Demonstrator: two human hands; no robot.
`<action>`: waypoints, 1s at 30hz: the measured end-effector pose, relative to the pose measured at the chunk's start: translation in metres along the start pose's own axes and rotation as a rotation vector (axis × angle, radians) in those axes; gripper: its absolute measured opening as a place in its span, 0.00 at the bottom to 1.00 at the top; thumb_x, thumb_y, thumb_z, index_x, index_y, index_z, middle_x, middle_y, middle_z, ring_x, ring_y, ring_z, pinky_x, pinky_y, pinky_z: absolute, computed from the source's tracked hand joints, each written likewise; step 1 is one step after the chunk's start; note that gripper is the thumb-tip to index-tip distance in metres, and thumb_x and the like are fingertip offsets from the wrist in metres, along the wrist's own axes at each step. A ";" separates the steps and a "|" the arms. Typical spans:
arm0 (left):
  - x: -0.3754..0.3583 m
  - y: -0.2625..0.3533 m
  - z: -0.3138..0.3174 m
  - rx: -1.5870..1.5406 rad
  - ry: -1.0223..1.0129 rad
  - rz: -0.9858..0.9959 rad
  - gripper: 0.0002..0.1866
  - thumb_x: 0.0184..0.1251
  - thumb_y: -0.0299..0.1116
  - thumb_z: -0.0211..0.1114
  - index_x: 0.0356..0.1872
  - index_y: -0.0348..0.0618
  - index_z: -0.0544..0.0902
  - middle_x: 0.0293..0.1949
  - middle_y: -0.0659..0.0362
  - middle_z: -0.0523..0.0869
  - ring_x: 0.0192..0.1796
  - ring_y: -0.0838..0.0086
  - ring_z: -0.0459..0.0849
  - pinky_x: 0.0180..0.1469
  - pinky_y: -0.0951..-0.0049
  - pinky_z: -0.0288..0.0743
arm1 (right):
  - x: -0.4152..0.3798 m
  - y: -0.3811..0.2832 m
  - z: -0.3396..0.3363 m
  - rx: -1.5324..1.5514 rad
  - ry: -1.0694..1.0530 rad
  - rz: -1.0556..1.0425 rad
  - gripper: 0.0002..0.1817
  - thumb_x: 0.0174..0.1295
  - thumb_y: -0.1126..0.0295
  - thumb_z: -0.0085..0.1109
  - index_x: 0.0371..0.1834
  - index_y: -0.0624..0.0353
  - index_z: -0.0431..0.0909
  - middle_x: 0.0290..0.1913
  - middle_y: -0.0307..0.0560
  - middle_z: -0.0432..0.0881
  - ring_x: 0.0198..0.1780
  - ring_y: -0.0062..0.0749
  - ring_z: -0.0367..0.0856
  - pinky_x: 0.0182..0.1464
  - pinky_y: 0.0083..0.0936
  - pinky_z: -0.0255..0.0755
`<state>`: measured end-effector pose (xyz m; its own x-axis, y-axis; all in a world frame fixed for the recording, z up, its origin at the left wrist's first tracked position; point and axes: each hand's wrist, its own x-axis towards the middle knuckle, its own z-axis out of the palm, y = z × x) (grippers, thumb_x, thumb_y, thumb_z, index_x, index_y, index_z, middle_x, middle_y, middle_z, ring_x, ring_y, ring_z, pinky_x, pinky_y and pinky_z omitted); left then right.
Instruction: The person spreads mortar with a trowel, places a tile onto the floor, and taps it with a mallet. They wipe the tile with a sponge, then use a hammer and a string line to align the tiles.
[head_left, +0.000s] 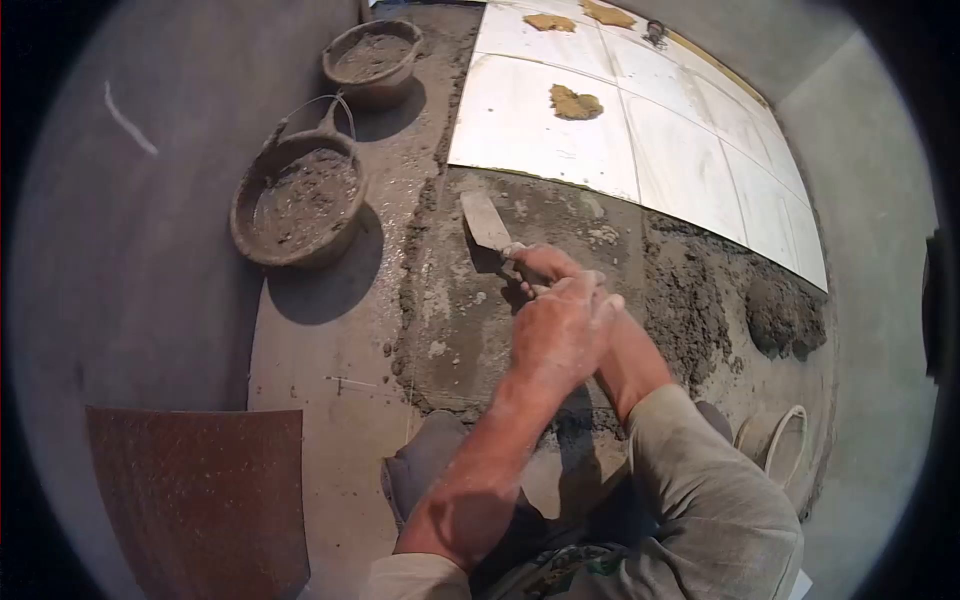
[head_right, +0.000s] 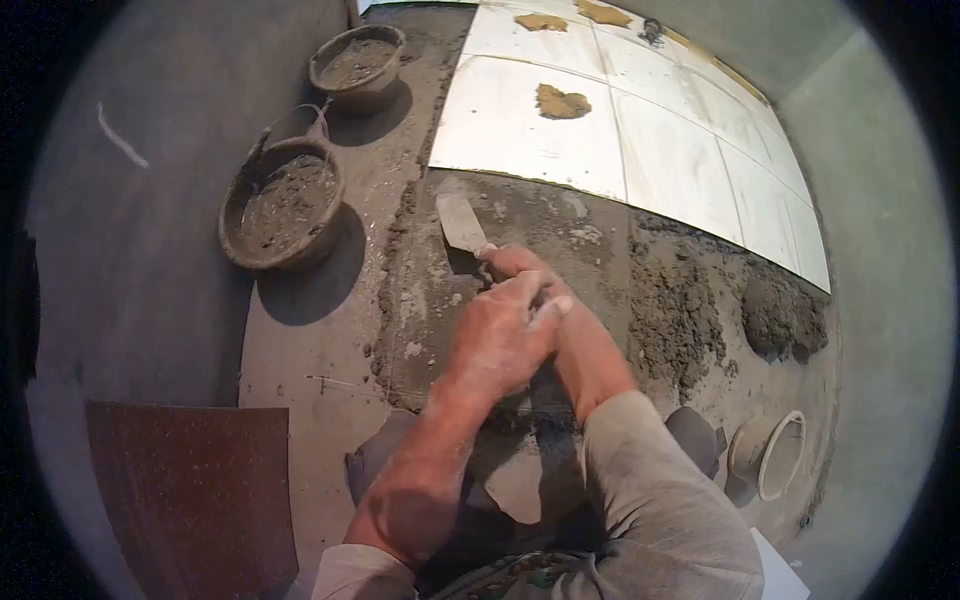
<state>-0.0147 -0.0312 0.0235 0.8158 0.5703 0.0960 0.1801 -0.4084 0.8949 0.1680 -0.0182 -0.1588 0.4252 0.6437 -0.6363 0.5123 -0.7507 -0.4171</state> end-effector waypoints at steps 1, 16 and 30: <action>0.001 0.000 0.001 0.010 0.018 0.016 0.18 0.67 0.44 0.60 0.47 0.41 0.80 0.41 0.44 0.85 0.44 0.49 0.84 0.47 0.56 0.76 | -0.007 0.007 0.007 0.001 -0.001 -0.009 0.26 0.64 0.47 0.55 0.48 0.62 0.82 0.43 0.55 0.85 0.43 0.42 0.83 0.44 0.38 0.76; 0.006 0.005 0.023 0.049 -0.113 -0.178 0.25 0.65 0.47 0.64 0.54 0.36 0.80 0.41 0.51 0.87 0.40 0.71 0.85 0.46 0.69 0.78 | -0.191 0.165 -0.091 0.331 0.162 0.124 0.22 0.62 0.52 0.61 0.53 0.55 0.79 0.33 0.40 0.80 0.30 0.23 0.73 0.34 0.27 0.72; -0.020 0.046 0.070 0.418 -0.099 -0.323 0.25 0.68 0.45 0.62 0.57 0.35 0.79 0.47 0.49 0.85 0.43 0.69 0.85 0.48 0.68 0.78 | -0.593 0.640 0.024 0.790 1.192 1.105 0.21 0.60 0.54 0.58 0.39 0.66 0.79 0.29 0.46 0.77 0.25 0.32 0.75 0.27 0.29 0.69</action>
<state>0.0157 -0.1116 0.0320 0.7269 0.6521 -0.2154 0.6176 -0.4835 0.6204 0.2257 -0.8838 -0.0646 0.7197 -0.6661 -0.1958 -0.6352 -0.5178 -0.5731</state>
